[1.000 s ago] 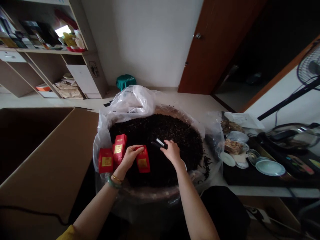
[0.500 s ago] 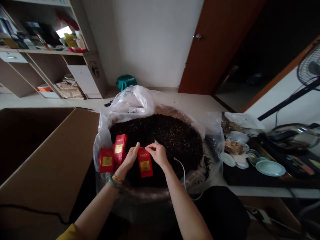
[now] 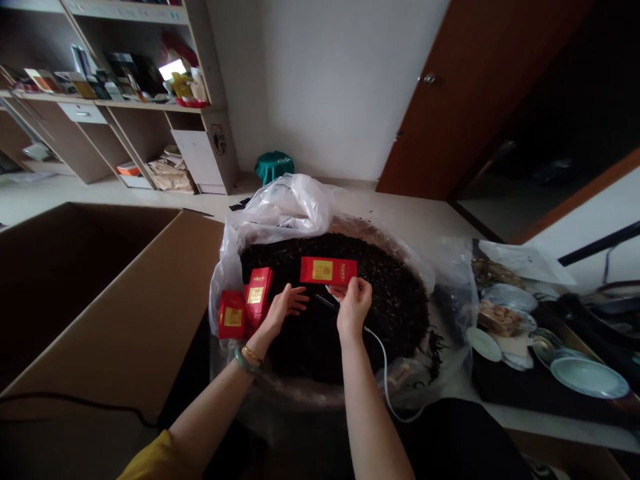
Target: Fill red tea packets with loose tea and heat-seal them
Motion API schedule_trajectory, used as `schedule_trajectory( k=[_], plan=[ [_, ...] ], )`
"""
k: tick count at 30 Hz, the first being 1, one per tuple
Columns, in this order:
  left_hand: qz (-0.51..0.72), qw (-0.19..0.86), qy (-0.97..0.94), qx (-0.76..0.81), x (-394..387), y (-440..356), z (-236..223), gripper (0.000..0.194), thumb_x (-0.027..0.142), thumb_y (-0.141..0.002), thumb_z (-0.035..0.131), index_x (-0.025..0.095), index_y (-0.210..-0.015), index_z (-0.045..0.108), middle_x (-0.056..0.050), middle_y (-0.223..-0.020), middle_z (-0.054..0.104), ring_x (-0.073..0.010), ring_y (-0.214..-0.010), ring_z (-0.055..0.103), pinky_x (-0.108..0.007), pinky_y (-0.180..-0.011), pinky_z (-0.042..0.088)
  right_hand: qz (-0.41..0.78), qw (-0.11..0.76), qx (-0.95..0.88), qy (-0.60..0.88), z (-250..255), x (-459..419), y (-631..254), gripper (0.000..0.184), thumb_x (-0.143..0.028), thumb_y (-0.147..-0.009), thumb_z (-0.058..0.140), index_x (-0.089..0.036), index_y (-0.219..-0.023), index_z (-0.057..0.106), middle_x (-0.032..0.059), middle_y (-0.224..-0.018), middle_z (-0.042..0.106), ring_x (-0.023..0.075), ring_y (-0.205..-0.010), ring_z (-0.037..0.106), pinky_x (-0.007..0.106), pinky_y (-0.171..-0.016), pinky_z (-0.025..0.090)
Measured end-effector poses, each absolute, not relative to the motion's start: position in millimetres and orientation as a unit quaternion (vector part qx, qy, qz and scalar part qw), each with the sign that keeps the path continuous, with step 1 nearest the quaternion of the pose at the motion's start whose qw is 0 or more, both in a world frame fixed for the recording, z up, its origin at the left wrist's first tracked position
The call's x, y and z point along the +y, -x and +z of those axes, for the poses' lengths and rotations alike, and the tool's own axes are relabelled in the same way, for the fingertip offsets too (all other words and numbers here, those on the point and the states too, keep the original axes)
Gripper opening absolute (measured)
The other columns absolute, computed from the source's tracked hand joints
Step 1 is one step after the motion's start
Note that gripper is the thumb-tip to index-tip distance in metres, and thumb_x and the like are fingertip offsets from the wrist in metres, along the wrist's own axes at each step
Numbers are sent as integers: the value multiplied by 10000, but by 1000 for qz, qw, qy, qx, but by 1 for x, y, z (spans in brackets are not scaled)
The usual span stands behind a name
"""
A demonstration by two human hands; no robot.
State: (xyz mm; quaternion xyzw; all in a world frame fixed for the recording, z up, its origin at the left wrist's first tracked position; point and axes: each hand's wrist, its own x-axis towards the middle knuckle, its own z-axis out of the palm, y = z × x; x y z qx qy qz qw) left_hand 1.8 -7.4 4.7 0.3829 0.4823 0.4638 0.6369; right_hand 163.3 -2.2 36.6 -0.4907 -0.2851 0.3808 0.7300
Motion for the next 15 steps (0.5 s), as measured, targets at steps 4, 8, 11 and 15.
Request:
schedule_trajectory(
  k=[4,8,11,15],
  plan=[
    [564,618,-323,443,-7,2,9,501,537,-771,540,125,-1042,626,-105,-899,709,-131,-628,621,-213,-550,442,422,714,-291,477,39,-3,-141,330,-454,-754,633,-228,-868,423,-64,-614,627,156,-551,678,328,-590,605],
    [607,565,-323,455,-5,1,5,363,435,-750,568,134,-948,615,-77,-842,696,-113,-583,596,-201,-514,428,499,687,-273,452,32,-5,-119,336,-413,-723,680,-217,-851,439,-45,-653,654,181,-628,709,328,-629,608],
    [563,525,-399,498,-3,-3,-7,233,302,-720,582,136,-873,641,-40,-730,673,-108,-533,562,-195,-484,398,551,661,-290,420,33,2,-95,324,-372,-707,709,-219,-843,457,-48,-648,648,190,-668,715,330,-651,605],
    [514,505,-452,526,1,-5,-25,47,157,-632,650,134,-666,627,-30,-592,625,-152,-566,568,-229,-526,406,636,538,-385,397,38,17,-64,209,-352,-763,652,-204,-862,542,1,-713,676,182,-726,710,325,-678,591]
  ],
)
